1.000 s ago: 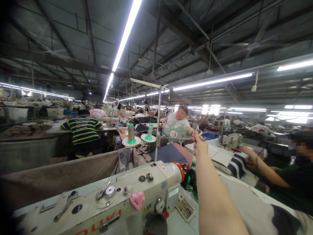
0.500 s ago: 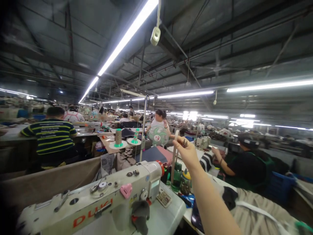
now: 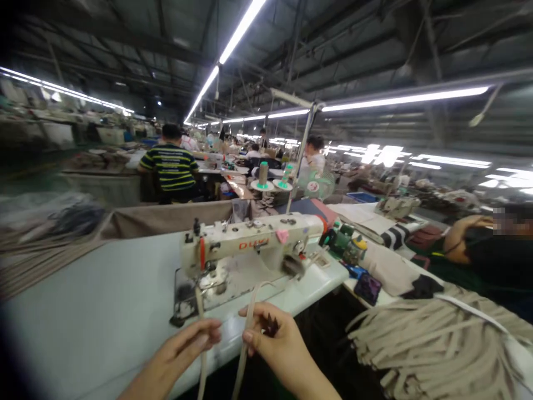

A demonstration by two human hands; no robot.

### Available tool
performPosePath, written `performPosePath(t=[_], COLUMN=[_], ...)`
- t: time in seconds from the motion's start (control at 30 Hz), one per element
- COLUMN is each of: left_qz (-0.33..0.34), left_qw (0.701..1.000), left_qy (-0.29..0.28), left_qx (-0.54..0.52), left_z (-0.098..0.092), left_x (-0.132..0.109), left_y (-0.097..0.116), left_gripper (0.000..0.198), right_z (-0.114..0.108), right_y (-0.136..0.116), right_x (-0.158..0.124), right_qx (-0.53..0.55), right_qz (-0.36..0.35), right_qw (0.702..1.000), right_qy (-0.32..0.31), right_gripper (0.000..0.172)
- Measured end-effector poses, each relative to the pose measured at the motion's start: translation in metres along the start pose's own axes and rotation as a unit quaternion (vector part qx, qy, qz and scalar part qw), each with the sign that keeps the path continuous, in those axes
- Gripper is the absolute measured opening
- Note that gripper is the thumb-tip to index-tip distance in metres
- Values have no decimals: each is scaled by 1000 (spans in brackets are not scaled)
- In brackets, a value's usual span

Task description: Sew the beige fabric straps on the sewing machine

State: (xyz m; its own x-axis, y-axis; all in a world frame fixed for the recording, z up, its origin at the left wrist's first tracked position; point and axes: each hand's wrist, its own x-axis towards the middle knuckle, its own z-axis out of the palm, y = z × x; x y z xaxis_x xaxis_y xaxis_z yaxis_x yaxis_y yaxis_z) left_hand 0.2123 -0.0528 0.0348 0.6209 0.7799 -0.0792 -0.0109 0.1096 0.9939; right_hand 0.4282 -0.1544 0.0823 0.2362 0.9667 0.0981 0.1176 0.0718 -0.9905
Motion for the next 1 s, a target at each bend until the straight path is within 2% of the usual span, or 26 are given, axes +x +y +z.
performPosePath(t=[0.03, 0.07, 0.1, 0.13, 0.23, 0.37, 0.5, 0.67, 1.0], left_qz=[-4, -8, -9, -20, -76, -130, -145, -160, -167], left_qw=[996, 990, 983, 979, 979, 975, 975, 978, 978], left_qy=[-86, -137, -176, -189, -163, -138, -130, -100, -107], left_qx=[-23, -36, -56, -72, -97, -115, -104, -86, -65], left_z=[1, 2, 3, 5, 9, 10, 8, 4, -2], left_x=[-1, 0, 0, -1, -8, -20, -23, -21, -18], left_y=[-2, -5, -8, -12, -27, -42, -45, -48, -55], left_gripper=[67, 63, 57, 53, 45, 54, 57, 65, 65], right_z=[17, 31, 41, 49, 54, 44, 35, 32, 30], right_y=[14, 26, 35, 41, 49, 49, 55, 67, 73], right_x=[-2, -3, -4, -5, -3, 9, 26, 32, 31], right_qx=[48, 83, 105, 118, 137, 192, 199, 177, 144], right_qz=[33, 56, 71, 81, 117, 180, 168, 141, 114], right_qw=[998, 994, 991, 989, 984, 964, 962, 971, 981], right_qy=[-26, -41, -46, -46, -21, 35, 81, 75, 60], right_gripper=[41, 41, 41, 43, 50, 55, 56, 50, 47])
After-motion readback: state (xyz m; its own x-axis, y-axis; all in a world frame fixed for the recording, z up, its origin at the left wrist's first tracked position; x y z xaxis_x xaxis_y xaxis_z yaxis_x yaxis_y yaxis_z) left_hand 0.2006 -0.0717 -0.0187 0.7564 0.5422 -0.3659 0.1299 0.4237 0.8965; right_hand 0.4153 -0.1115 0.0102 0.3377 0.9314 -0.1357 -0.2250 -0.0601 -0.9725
